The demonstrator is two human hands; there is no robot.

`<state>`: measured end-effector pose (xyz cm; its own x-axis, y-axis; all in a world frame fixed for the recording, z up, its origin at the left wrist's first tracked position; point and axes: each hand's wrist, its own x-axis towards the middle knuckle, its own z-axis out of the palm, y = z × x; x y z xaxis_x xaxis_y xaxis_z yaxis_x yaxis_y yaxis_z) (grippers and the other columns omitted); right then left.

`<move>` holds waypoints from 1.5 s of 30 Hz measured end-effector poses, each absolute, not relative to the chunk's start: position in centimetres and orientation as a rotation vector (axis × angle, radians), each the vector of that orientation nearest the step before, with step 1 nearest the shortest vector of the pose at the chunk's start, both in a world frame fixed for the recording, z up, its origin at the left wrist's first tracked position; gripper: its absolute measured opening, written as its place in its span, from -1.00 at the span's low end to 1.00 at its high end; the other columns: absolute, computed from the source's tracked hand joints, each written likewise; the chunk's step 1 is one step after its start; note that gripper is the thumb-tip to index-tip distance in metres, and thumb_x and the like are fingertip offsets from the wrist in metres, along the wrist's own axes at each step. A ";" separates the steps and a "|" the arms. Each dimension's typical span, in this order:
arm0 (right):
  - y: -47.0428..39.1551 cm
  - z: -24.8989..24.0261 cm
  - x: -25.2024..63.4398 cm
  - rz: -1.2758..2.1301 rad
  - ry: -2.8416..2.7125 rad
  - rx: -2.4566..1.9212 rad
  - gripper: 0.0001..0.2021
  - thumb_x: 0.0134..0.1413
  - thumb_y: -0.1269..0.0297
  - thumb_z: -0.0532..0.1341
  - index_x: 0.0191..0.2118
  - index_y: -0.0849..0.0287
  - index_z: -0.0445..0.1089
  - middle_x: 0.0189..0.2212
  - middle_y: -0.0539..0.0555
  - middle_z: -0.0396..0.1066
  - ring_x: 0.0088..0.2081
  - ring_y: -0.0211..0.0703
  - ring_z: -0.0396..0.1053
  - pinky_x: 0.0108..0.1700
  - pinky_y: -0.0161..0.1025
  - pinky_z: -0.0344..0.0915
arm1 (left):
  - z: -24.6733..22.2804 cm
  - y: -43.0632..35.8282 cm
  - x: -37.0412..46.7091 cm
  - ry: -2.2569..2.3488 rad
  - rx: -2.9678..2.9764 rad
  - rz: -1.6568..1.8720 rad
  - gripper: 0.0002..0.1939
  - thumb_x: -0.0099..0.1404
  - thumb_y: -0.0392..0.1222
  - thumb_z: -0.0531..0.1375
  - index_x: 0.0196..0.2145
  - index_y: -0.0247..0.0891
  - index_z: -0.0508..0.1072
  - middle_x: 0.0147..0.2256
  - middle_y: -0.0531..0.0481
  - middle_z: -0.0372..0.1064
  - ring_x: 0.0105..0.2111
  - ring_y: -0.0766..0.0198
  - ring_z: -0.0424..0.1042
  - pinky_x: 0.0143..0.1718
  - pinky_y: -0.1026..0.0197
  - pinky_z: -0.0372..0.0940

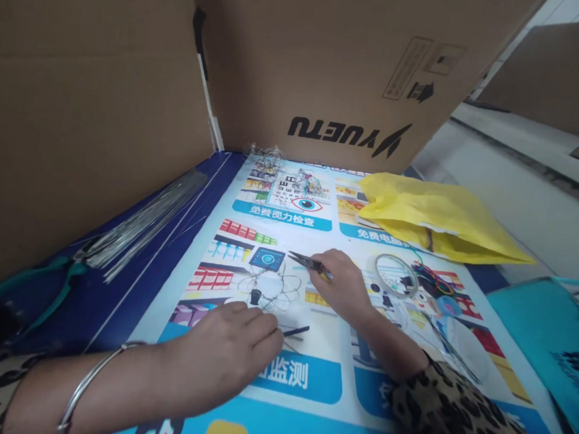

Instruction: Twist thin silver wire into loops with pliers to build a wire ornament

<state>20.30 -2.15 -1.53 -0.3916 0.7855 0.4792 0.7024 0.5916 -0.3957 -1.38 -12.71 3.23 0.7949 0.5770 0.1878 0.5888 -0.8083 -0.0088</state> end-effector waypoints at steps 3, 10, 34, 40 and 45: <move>-2.1 -1.7 20.3 0.177 -2.206 -1.183 -0.84 -0.02 0.38 0.15 -0.27 0.18 0.40 -0.39 0.05 0.37 -0.27 -0.19 0.29 -0.18 -0.25 0.23 | 2.7 -13.0 -1.0 -1.027 -2.847 -0.037 -0.77 0.10 -0.43 0.07 -0.26 -0.29 0.32 -0.39 -0.06 0.34 -0.47 0.21 0.29 -0.50 0.17 0.18; -1.9 -1.8 20.4 0.224 -2.217 -1.173 -0.84 -0.02 0.36 0.15 -0.27 0.16 0.40 -0.38 0.05 0.38 -0.28 -0.18 0.30 -0.19 -0.23 0.25 | 2.0 -12.8 -0.7 -0.987 -2.779 0.034 -0.81 0.05 -0.47 0.08 -0.34 -0.31 0.30 -0.45 -0.06 0.29 -0.50 0.19 0.29 -0.57 0.17 0.13; -2.0 -1.3 20.5 0.232 -2.287 -1.126 -0.86 -0.04 0.35 0.17 -0.29 0.16 0.39 -0.37 0.07 0.40 -0.29 -0.16 0.32 -0.21 -0.21 0.28 | 3.2 -12.2 -1.1 -1.078 -3.042 -0.039 -0.77 0.02 -0.49 0.02 -0.35 -0.27 0.21 -0.44 -0.01 0.28 -0.55 0.22 0.24 -0.63 0.20 0.09; -2.0 -1.2 20.5 0.244 -2.303 -1.101 -0.86 -0.04 0.37 0.16 -0.29 0.12 0.39 -0.36 0.07 0.40 -0.29 -0.16 0.32 -0.21 -0.21 0.28 | 2.8 -12.0 -1.2 -1.098 -3.072 -0.122 -0.84 0.05 -0.41 0.08 -0.39 -0.23 0.23 -0.42 0.00 0.27 -0.50 0.20 0.24 -0.61 0.20 0.06; -2.0 -1.2 20.4 0.274 -2.304 -1.101 -0.87 -0.04 0.37 0.16 -0.29 0.13 0.38 -0.38 0.07 0.39 -0.30 -0.16 0.31 -0.22 -0.22 0.26 | 3.0 -12.2 -1.0 -1.086 -3.081 -0.145 -0.91 0.09 -0.35 0.09 -0.40 -0.23 0.24 -0.42 -0.01 0.27 -0.51 0.22 0.24 -0.59 0.19 0.05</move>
